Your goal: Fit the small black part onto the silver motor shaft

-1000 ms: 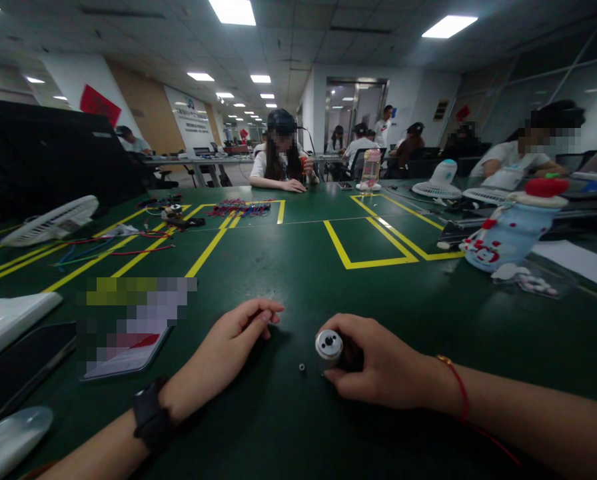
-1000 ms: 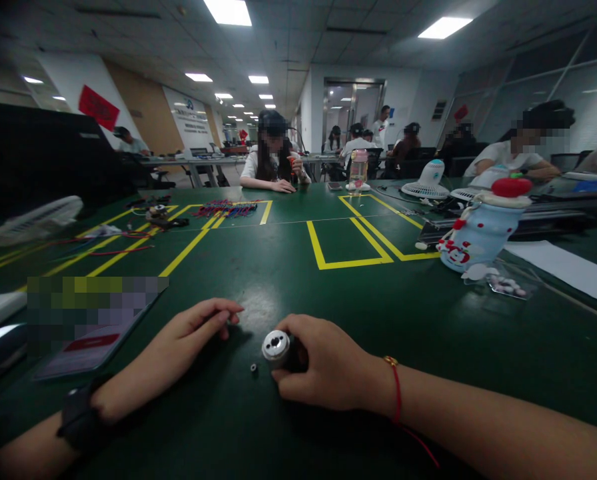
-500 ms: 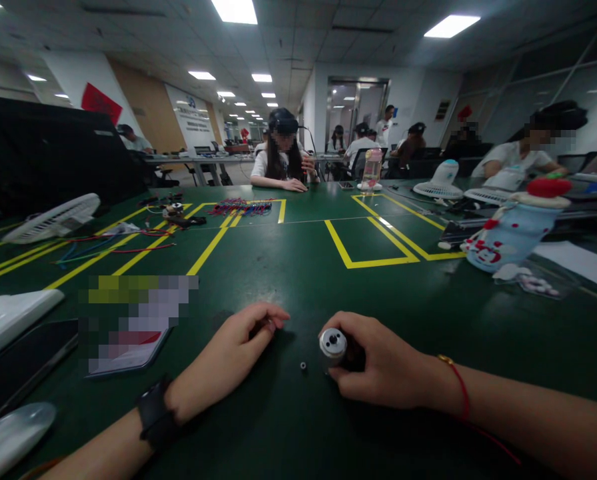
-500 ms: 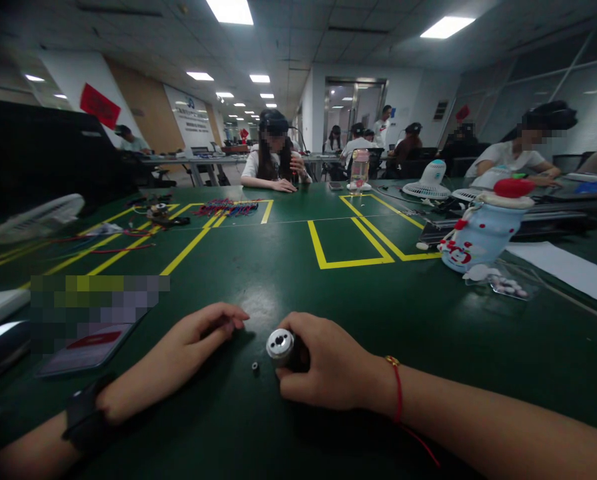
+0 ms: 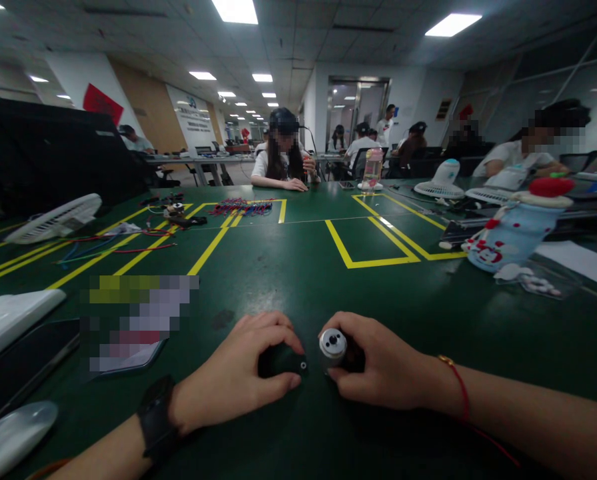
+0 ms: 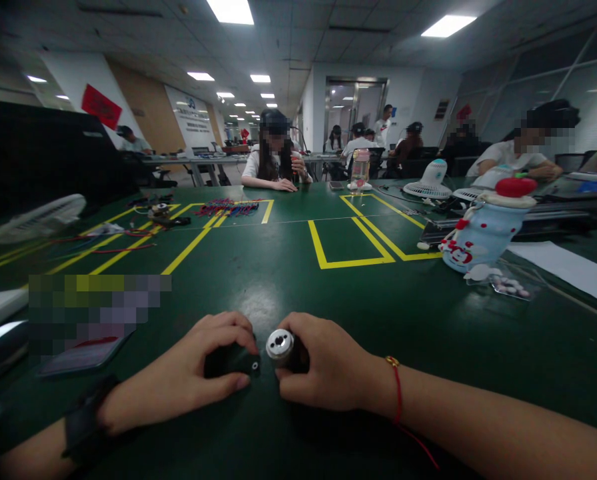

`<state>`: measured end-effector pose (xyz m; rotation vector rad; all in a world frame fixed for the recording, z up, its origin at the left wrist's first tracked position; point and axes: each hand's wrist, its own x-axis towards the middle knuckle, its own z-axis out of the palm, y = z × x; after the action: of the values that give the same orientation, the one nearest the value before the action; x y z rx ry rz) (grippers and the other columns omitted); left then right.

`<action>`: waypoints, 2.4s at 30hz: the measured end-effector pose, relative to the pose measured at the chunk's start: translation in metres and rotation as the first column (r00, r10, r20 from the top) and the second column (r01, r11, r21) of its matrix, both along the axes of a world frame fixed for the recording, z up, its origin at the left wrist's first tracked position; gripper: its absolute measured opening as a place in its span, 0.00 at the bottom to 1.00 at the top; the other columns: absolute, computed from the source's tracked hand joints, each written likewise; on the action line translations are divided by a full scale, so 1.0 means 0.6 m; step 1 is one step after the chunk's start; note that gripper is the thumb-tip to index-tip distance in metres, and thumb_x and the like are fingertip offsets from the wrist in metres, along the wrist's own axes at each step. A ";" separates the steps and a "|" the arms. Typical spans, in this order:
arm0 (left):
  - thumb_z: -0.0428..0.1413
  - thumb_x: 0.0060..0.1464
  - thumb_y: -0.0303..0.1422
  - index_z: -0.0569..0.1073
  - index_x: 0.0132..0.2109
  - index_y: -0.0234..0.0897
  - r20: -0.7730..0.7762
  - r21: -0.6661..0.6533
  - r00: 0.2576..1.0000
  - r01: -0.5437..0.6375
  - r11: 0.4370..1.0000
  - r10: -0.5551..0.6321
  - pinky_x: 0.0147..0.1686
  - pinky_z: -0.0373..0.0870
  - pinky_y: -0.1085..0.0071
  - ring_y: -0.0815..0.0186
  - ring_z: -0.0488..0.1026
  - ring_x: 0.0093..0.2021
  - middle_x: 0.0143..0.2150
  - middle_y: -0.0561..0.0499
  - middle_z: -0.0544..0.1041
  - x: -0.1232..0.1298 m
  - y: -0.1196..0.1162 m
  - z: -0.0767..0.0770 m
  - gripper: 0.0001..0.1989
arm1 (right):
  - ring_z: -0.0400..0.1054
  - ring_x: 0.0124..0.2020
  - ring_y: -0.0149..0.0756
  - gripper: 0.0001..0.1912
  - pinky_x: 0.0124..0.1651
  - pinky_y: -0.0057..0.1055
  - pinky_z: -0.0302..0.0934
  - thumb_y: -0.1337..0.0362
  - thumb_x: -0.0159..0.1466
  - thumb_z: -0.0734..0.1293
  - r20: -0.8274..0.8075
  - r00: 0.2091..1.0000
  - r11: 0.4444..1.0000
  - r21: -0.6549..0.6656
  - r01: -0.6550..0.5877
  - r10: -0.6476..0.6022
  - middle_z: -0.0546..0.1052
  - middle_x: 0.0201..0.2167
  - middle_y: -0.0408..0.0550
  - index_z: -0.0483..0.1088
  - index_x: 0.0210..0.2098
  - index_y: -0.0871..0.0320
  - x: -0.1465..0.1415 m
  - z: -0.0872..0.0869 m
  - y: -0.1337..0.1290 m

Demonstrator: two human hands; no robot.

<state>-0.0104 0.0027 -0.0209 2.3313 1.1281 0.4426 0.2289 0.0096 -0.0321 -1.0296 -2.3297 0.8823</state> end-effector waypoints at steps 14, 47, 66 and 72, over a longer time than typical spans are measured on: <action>0.54 0.60 0.29 0.74 0.43 0.44 0.292 0.071 0.949 -0.146 0.987 0.119 0.45 0.65 0.68 0.65 0.69 0.44 0.42 0.53 0.71 0.022 0.003 0.012 0.06 | 0.62 0.27 0.29 0.17 0.27 0.25 0.54 0.65 0.53 0.70 0.003 1.000 0.999 0.035 -0.019 0.019 0.71 0.31 0.41 0.67 0.42 0.57 -0.005 0.003 0.002; 0.51 0.59 0.41 0.76 0.41 0.39 0.282 -0.271 0.863 -0.347 0.898 0.419 0.28 0.63 0.73 0.65 0.69 0.29 0.29 0.54 0.74 0.006 0.015 -0.005 0.13 | 0.63 0.29 0.30 0.18 0.29 0.26 0.57 0.67 0.54 0.69 -0.015 0.999 0.999 0.007 -0.036 0.036 0.73 0.35 0.44 0.68 0.44 0.57 -0.001 0.010 0.000; 0.52 0.59 0.42 0.76 0.39 0.38 0.298 -0.289 0.860 -0.332 0.898 0.413 0.29 0.63 0.73 0.65 0.69 0.30 0.29 0.54 0.73 0.006 0.015 -0.004 0.13 | 0.64 0.29 0.31 0.17 0.29 0.26 0.57 0.68 0.53 0.69 -0.028 0.999 1.000 -0.014 -0.025 0.024 0.72 0.34 0.44 0.68 0.43 0.58 -0.001 0.009 0.000; 0.53 0.58 0.40 0.74 0.45 0.39 0.351 -0.374 0.861 -0.230 0.898 0.367 0.30 0.65 0.73 0.65 0.70 0.31 0.32 0.53 0.73 0.011 0.012 -0.001 0.12 | 0.63 0.28 0.30 0.17 0.29 0.26 0.57 0.68 0.53 0.69 -0.027 0.999 0.999 -0.008 -0.032 0.032 0.72 0.34 0.44 0.67 0.43 0.57 -0.003 0.006 0.001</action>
<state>-0.0037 0.0097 -0.0212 1.6753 1.2458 0.7663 0.2273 0.0100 -0.0282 -0.9805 -2.3283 0.9130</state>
